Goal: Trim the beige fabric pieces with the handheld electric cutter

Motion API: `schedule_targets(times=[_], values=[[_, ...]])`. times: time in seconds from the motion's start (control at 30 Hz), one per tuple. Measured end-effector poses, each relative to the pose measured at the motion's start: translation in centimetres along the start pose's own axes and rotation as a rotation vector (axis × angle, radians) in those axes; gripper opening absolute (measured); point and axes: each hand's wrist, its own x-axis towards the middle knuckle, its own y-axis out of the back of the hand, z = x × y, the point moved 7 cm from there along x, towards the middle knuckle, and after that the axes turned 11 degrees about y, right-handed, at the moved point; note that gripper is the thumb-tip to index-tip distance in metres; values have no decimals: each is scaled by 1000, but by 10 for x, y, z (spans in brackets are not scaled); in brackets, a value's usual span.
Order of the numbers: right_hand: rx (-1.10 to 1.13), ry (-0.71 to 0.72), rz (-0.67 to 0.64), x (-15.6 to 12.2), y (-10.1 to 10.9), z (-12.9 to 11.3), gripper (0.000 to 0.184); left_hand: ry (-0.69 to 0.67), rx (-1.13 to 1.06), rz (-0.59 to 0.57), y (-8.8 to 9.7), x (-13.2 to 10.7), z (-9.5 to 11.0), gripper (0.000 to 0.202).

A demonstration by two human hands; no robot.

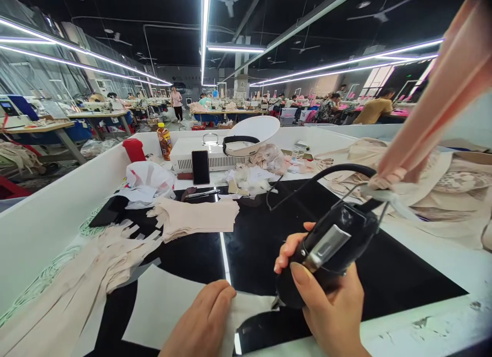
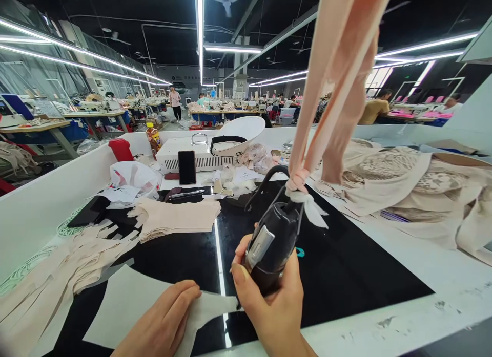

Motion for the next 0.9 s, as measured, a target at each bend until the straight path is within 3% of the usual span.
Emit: schedule_targets(times=[0.13, 0.33, 0.53, 0.67, 0.9], values=[[-15, 12, -1, -6, 3, -5, 39, -81, 39, 31, 10, 16, 12, 60], [-23, 2, 6, -11, 1, -8, 40, -108, 2, -31, 7, 20, 17, 47], [-9, -123, 217, -19, -5, -13, 41, -200, 126, 15, 6, 16, 19, 44], [-23, -147, 242, -22, -10, -19, 41, -249, 269, 64, 7, 12, 24, 40], [-35, -141, 235, -24, -11, -22, 38, -193, 426, 66, -14, -2, 26, 29]])
